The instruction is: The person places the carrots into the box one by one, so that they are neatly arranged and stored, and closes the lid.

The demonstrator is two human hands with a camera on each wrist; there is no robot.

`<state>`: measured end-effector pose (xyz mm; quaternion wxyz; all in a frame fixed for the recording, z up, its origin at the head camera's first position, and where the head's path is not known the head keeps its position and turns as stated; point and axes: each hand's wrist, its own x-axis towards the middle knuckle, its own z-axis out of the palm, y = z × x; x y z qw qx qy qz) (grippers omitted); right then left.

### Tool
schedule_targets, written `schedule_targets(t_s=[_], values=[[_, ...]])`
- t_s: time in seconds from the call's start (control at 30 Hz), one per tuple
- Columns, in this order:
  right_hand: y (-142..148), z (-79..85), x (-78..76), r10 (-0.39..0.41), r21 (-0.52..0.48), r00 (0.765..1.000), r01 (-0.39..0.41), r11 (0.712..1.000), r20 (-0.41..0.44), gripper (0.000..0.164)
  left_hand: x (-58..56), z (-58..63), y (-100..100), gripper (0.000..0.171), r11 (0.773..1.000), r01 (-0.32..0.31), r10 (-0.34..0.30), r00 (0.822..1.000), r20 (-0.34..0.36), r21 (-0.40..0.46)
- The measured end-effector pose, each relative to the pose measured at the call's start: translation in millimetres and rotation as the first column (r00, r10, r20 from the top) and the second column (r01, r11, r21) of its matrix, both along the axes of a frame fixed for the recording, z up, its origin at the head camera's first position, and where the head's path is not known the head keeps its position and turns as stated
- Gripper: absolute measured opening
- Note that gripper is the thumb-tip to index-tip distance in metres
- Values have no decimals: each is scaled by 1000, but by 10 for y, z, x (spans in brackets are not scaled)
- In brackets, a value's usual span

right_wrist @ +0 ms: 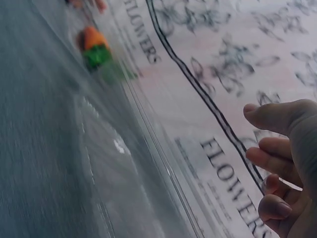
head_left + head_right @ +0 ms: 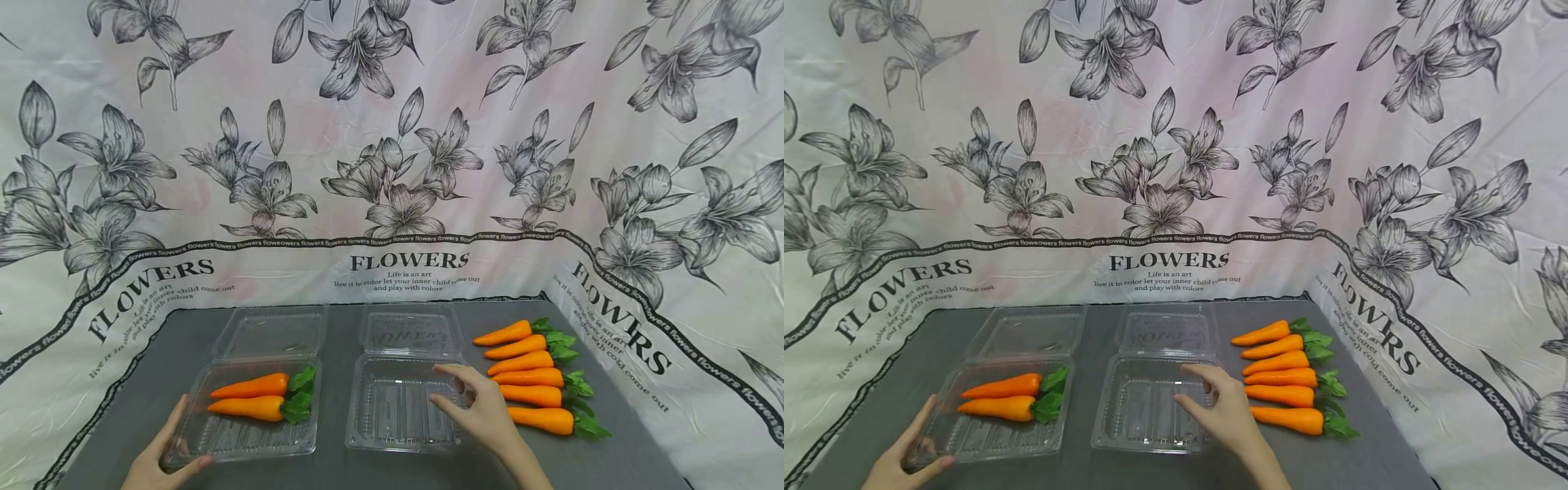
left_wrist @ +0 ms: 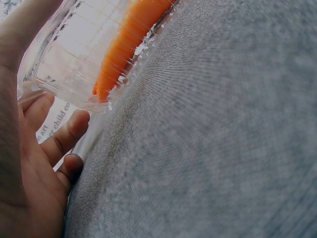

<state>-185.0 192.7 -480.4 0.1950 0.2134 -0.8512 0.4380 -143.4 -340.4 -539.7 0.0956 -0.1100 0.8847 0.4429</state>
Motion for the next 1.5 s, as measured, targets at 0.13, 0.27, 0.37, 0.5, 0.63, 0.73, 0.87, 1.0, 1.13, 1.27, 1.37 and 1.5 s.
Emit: schedule_targets(t_s=[0.13, 0.27, 0.37, 0.5, 0.63, 0.73, 0.87, 1.0, 1.13, 1.27, 1.37, 1.5], values=[[216, -29, 37, -47, -5, 999, 47, 999, 22, 45, 9, -19, 2, 122, 1000, -5, 5, 1000, 12, 8], [440, -60, 80, -90, -34, 992, 93, 995, 93, 45, 12, -33, 4, 122, 1000, -5, 5, 1000, 22, 9], [618, -81, 109, -147, -42, 979, 155, 987, 140, 44, 17, -43, 6, 122, 1000, -3, 3, 1000, 24, 13], [869, -106, 135, -269, 12, 952, 270, 963, 146, 40, 30, -59, 13, 120, 1000, 2, -2, 1000, 1, 15], [1101, -119, 135, -367, 47, 926, 364, 930, 90, 39, 32, -60, 17, 116, 1000, 10, -10, 998, -67, 1], [1235, -120, 113, -398, 13, 915, 398, 917, 62, 39, 12, -42, 8, 114, 1000, 15, -17, 993, -118, -15], [1382, -122, 111, -435, -51, 899, 438, 898, 60, 40, -29, -12, -13, 112, 999, 20, -25, 990, -140, -34], [1554, -160, 164, -524, -70, 850, 527, 847, 59, 41, -43, -1, -19, 112, 999, 24, -29, 991, -132, -37], [1720, -243, 232, -577, -70, 812, 583, 810, 86, 39, -10, -16, -14, 113, 999, 23, -27, 990, -136, -37], [1810, -307, 303, -578, -60, 806, 588, 806, 128, 38, 38, -30, -6, 114, 999, 19, -23, 991, -131, -34], [1853, -341, 335, -566, -40, 812, 576, 817, 142, 37, 54, -26, -6, 115, 999, 16, -20, 994, -110, -34], [1911, -377, 357, -542, -17, 824, 552, 834, 166, 36, 54, -16, -9, 114, 999, 17, -21, 995, -100, -40]])
